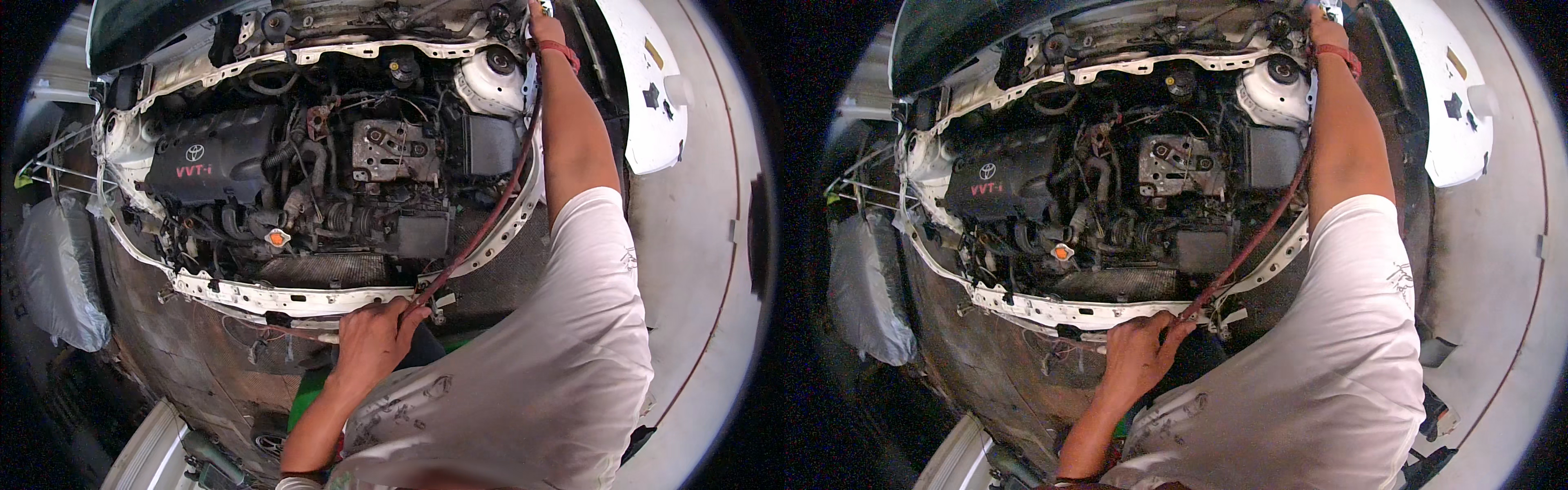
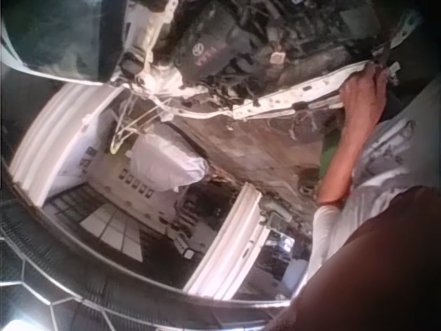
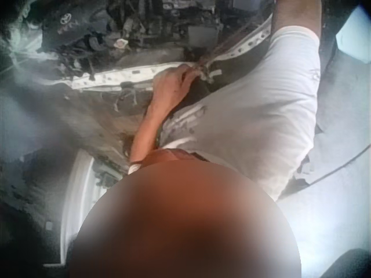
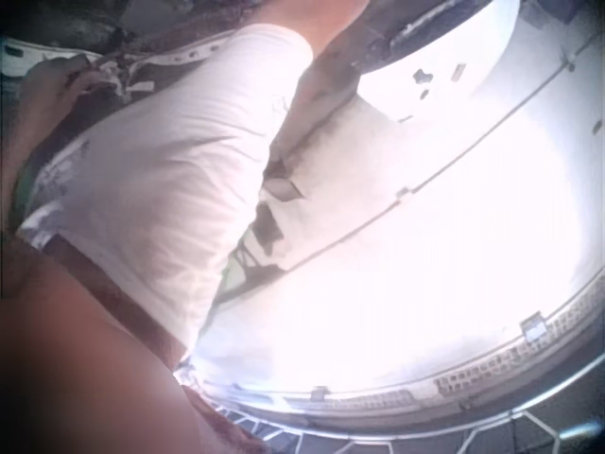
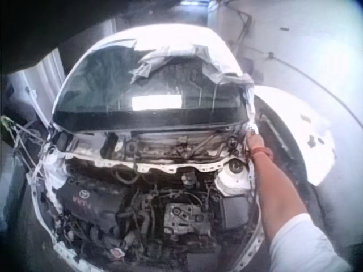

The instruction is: The person prepares a pneumatic air blow gun by attaching a socket, then walks to a white car with its hood open. They use the air blow gun to clean dust and debris from the engine bay, moving the nozzle across various components.

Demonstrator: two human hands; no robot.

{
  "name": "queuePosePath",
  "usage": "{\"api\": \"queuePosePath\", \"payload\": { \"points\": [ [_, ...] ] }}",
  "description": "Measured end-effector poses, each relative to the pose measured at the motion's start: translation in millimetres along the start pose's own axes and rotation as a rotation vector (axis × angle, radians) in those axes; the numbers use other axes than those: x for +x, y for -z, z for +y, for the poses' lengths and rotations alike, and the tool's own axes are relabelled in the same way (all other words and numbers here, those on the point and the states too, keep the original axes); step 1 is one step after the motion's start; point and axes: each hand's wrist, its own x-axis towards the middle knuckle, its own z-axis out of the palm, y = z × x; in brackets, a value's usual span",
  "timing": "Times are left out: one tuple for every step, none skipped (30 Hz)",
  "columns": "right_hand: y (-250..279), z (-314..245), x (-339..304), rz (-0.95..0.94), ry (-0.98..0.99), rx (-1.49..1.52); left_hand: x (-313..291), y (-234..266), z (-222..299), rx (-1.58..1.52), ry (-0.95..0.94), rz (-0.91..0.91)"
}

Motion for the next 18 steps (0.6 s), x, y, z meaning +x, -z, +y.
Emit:
{"api": "queuePosePath", "payload": {
  "points": [
    [-1,0,-1,0.013,-0.011,-0.167,1,-2,0,-0.01,-0.054,0.075],
    [0,-2,-8,0.233,0.292,-0.032,0,-2,-1,-0.014,-0.079,0.098],
    [1,-11,-12,0.053,0.101,-0.251,0,-4,-2,-0.026,-0.091,0.097],
    [6,-17,-20,0.059,0.163,-0.092,-2,-5,-4,0.02,0.041,-0.039],
    [10,-26,-29,0.075,0.204,0.075,-3,-6,-5,0.012,-0.014,0.037],
    [14,-38,-38,0.039,0.008,0.218,-6,-6,-7,0.005,0.004,0.025],
    [20,-51,-45,0.026,-0.182,0.366,-8,-6,-9,0.027,0.015,0.026],
    [25,-57,-57,0.15,-0.046,0.353,-12,-5,-10,0.016,0.024,0.017],
    [29,-64,-69,0.121,-0.112,0.402,-16,-5,-12,0.019,0.036,0.018],
    [33,-69,-78,0.095,-0.176,0.45,-20,-4,-13,0.03,0.054,0.024],
    [35,-71,-88,0.07,-0.243,0.495,-25,-3,-15,0.033,0.045,0.016],
    [36,-70,-97,0.085,-0.267,0.489,-30,-3,-17,0.04,0.044,0.007],
    [35,-68,-107,0.102,-0.291,0.481,-36,-2,-19,0.045,0.039,-0.001],
    [35,-64,-116,0.123,-0.315,0.472,-42,-1,-22,0.054,0.029,-0.015],
    [34,-61,-123,0.085,-0.249,0.395,-49,1,-25,0.063,0.018,-0.028],
    [32,-60,-135,0.044,-0.184,0.318,-58,2,-28,0.073,0.01,-0.041],
    [34,-61,-143,0.002,-0.118,0.24,-67,4,-32,0.077,0.005,-0.051],
    [35,-65,-156,-0.023,-0.266,0.353,-77,6,-36,0.082,0.0,-0.058]
  ]
}}
